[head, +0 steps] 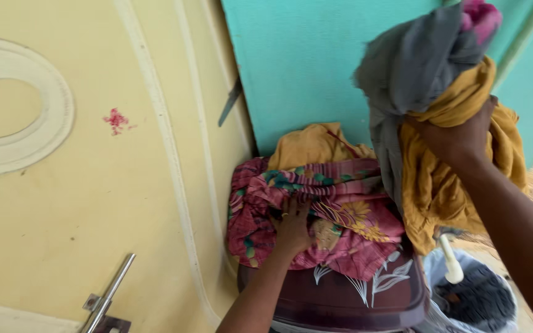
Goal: The person picks up several pieces of clothing from a line in a bathroom, carries them through a doorway, and places them on top of a washing machine.
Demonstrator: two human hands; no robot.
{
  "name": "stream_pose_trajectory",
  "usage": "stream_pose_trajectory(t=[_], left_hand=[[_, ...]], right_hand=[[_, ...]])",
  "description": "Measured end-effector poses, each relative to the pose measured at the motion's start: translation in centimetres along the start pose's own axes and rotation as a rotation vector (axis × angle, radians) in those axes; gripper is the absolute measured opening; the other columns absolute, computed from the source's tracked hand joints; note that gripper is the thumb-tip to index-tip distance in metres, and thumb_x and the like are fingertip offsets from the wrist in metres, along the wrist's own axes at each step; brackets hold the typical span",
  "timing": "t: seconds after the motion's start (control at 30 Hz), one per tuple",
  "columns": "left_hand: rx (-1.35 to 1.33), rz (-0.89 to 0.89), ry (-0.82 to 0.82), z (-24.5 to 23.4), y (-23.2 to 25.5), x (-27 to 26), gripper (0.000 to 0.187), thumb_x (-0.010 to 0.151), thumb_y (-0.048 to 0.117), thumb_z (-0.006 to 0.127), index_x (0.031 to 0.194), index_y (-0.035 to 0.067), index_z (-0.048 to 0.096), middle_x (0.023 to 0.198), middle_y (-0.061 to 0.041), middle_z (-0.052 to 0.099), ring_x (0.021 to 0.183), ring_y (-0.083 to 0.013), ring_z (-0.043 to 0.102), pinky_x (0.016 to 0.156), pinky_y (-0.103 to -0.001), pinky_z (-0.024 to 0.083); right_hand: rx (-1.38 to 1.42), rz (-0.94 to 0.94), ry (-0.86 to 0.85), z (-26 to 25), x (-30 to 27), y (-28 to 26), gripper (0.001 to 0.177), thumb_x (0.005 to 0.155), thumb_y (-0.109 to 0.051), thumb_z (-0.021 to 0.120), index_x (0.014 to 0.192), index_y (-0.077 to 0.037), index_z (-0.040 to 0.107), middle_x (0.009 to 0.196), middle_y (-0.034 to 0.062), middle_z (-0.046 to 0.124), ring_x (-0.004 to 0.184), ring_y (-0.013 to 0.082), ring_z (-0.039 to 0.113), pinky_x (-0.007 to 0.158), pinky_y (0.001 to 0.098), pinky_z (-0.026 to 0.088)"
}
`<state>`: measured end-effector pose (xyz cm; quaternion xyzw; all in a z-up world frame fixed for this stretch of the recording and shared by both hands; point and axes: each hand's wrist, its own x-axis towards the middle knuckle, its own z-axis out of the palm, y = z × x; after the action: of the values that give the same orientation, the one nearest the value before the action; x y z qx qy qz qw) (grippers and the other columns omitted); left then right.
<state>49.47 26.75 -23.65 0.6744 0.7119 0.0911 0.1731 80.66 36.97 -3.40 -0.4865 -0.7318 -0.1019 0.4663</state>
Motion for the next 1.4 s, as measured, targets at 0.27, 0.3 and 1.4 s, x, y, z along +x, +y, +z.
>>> stream_pose_trajectory(t=[0.27,0.3,1.4], left_hand=[[0.001,0.075,-0.058,7.8,-3.9,3.2,0.096,0.074,0.042,0.091,0.152,0.012,0.045,0.159,-0.018,0.042,0.144,-0.0388,0.043,0.12,-0.053,0.035],[0.0,0.055,-0.056,8.1,-4.6,2.9,0.096,0.074,0.042,0.091,0.152,0.012,0.045,0.159,-0.018,0.042,0.144,-0.0388,0.043,0.12,-0.053,0.035],[0.228,-0.24,0.114,-0.5,-3.0,7.1,0.127,0.08,0.054,0.084,0.166,0.025,-0.004,0.172,-0.019,0.002,0.132,-0.0398,0.05,0.119,-0.059,0.022]], right_hand=[[-0.175,-0.378,-0.898,16.6,1.8,-13.8,0.097,0.065,-0.083,0.083,0.128,-0.012,0.064,0.155,0.0174,0.042,0.149,0.0334,0.034,0.117,0.063,0.025],[-0.143,-0.291,-0.951,18.2,0.9,-13.5,0.11,0.061,-0.083,0.079,0.145,-0.023,0.042,0.16,0.0118,0.03,0.151,0.0326,0.023,0.115,0.0702,0.019],[-0.207,-0.159,-0.571,26.4,-16.0,-3.5,0.095,0.074,-0.067,0.062,0.156,-0.041,0.021,0.167,0.0054,0.019,0.152,0.0254,0.024,0.118,0.0765,0.01]])
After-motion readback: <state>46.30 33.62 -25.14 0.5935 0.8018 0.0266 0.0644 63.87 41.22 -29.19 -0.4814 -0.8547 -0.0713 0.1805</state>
